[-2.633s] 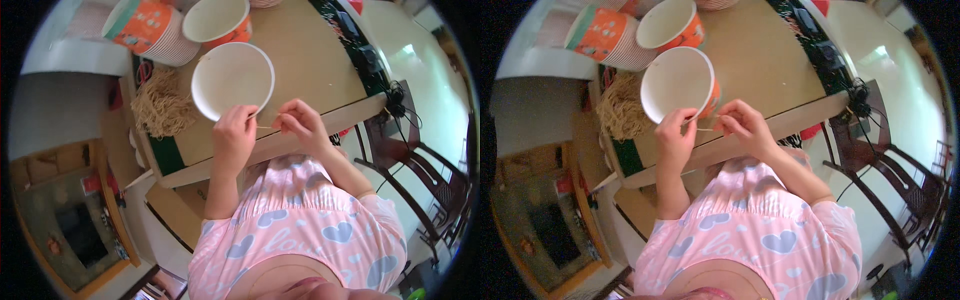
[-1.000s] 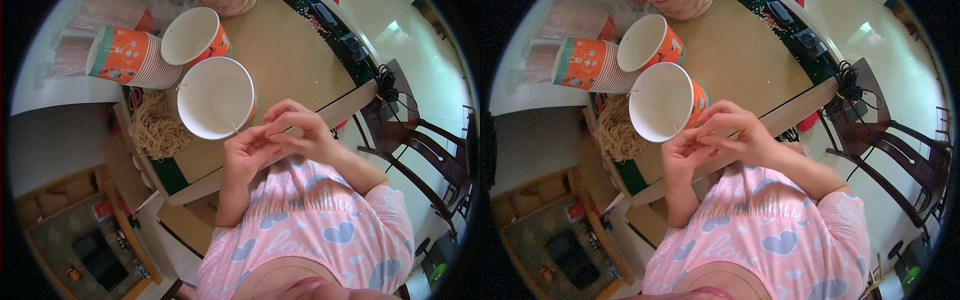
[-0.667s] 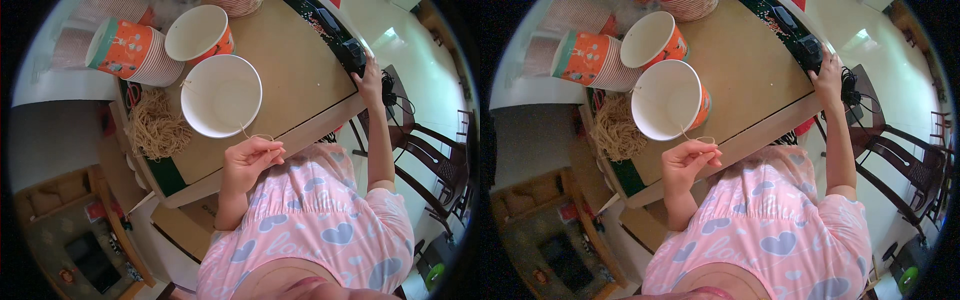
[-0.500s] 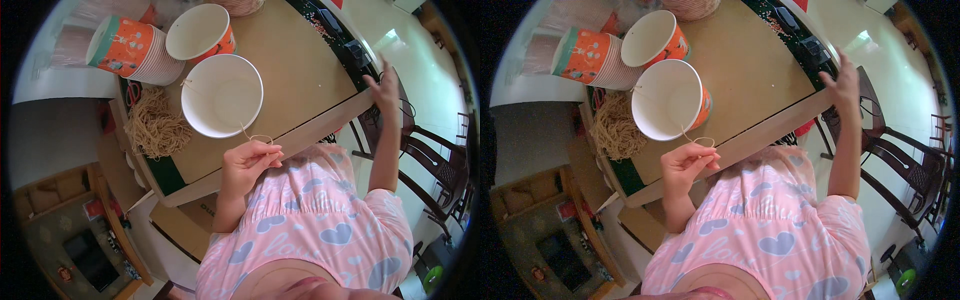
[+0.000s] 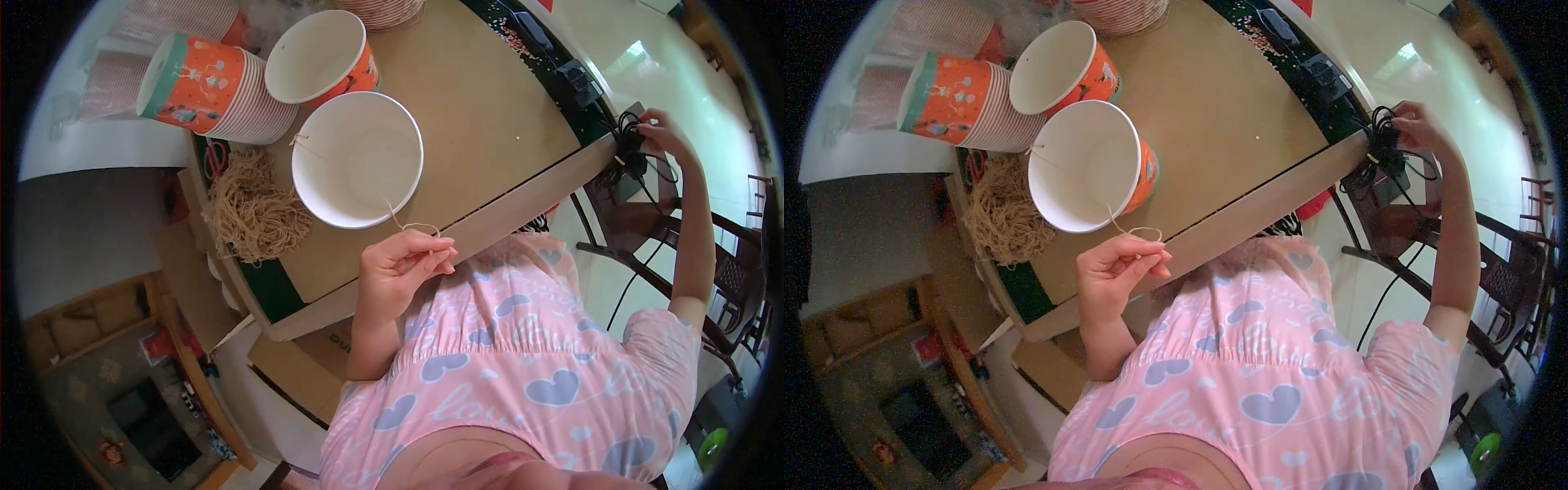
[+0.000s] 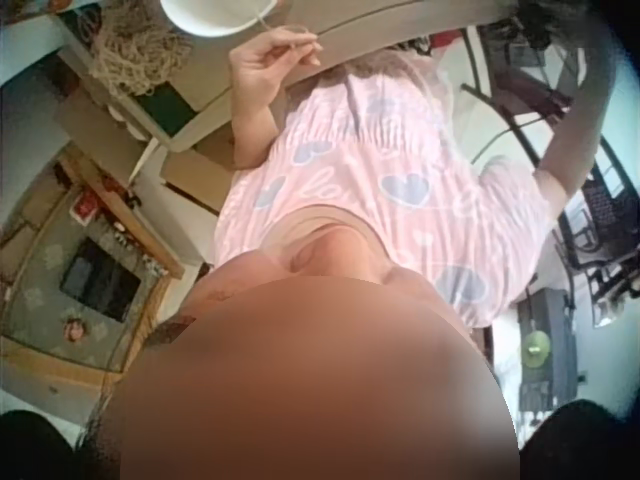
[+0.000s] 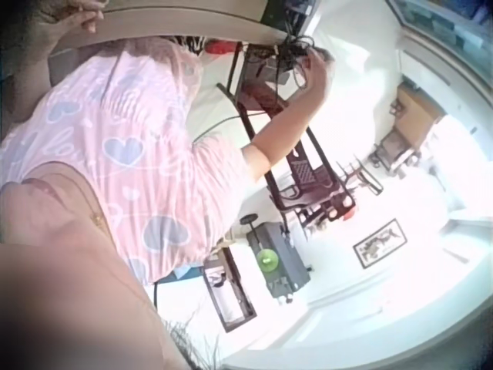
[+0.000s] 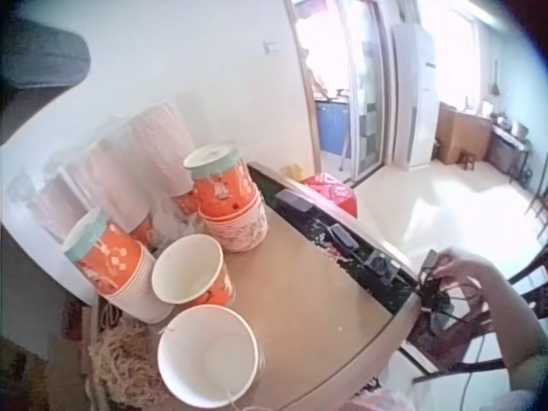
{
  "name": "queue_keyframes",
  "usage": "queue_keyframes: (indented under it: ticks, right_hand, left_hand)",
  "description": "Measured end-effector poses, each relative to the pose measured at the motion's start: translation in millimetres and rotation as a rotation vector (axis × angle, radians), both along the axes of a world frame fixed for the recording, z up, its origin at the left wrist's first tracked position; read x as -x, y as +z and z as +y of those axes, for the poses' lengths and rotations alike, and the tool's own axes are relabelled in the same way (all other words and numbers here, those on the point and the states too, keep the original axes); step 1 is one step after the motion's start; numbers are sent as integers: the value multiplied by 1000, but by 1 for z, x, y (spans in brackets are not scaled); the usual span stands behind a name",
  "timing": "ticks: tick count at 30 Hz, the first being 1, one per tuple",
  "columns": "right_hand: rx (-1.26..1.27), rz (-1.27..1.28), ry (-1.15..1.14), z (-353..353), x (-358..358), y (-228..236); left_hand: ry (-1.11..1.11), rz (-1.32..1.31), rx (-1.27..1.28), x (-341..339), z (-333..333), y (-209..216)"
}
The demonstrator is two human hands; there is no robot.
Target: Threading thin strings or ties through pre-punched holes in paper cups to assemble packaging components.
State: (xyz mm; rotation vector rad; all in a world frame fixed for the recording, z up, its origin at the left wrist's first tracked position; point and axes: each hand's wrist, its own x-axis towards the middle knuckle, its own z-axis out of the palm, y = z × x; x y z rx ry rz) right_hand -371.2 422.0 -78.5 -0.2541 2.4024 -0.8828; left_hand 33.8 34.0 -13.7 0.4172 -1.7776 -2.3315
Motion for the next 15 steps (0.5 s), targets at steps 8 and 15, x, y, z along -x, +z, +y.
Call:
queue_keyframes:
  ticks: [8, 15]
  right_hand:
    - [-66, 90, 70, -37, 13, 13]
    - [-211, 346, 205, -128, -58, 48]
  left_hand:
    - [-67, 14, -24, -4, -3, -6]
    - [-69, 3, -46, -3, -2, -7]
